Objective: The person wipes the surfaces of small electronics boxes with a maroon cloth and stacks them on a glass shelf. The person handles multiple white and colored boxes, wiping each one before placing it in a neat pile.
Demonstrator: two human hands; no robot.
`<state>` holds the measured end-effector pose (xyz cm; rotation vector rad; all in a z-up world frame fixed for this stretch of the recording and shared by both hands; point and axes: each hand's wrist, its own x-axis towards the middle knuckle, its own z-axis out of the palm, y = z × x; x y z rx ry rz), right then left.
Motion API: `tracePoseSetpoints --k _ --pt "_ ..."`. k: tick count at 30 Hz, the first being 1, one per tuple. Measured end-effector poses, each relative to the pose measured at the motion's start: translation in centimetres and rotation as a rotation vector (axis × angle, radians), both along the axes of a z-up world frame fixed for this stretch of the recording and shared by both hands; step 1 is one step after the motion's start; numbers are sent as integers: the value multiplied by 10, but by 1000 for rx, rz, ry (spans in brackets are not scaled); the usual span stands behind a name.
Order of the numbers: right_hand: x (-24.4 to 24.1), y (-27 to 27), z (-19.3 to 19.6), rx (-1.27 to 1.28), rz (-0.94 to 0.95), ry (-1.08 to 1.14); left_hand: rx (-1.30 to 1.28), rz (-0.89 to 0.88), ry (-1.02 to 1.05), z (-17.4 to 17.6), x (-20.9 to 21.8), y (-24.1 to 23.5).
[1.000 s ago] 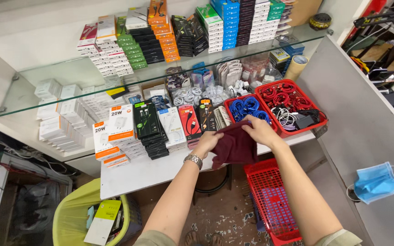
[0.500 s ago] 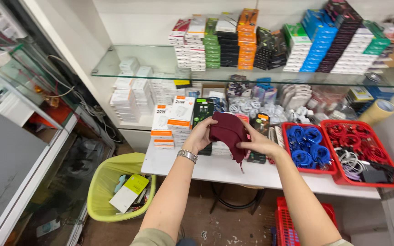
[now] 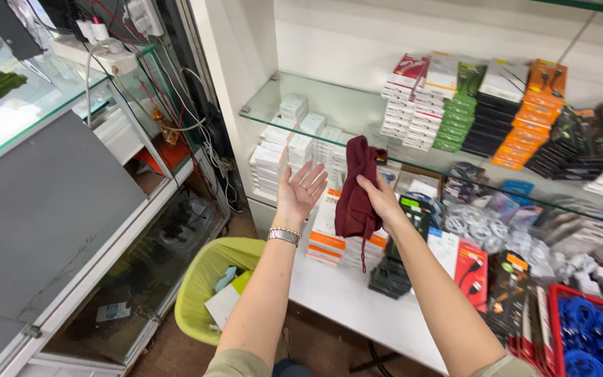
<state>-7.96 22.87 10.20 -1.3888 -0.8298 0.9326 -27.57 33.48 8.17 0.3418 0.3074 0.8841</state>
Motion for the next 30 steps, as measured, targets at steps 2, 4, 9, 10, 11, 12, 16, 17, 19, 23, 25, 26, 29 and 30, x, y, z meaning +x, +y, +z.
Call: tracePoseSetpoints --k 2,4,9,10,11,12,16,17,19,23,25,26,29,30 --pt "-5 49 3 -32 -50 -165 -71 94 116 -20 7 51" --pt "-4 99 7 56 -118 -436 -32 80 229 -43 8 94" --pt "29 199 32 -5 -350 -985 152 68 550 -63 -3 184" --pt "38 212 35 -104 -356 -1025 181 79 589 -65 -5 198" --pt "45 225 35 -204 -362 -1064 210 89 627 -68 -5 210" --pt "51 240 33 -378 -288 -1087 209 96 627 -71 -3 220" --pt "66 277 5 -690 -123 -1162 154 113 656 -83 -1 250" --pt "66 285 -6 -665 -114 -1192 130 120 667 -84 -2 258" --pt "60 305 -26 -521 -160 -1283 131 134 710 -85 -7 268" --pt "21 360 -39 -301 -53 -1356 66 175 778 -81 -11 281" --pt "-22 382 -47 -154 117 -1288 118 375 919 -78 -2 286" --pt "-37 388 -50 -79 212 -1250 145 474 987 -78 5 288" --pt "-24 387 -49 49 429 -1278 263 659 1153 -81 33 294" --pt "-5 388 -42 -13 296 -1342 194 626 1058 -81 42 297"
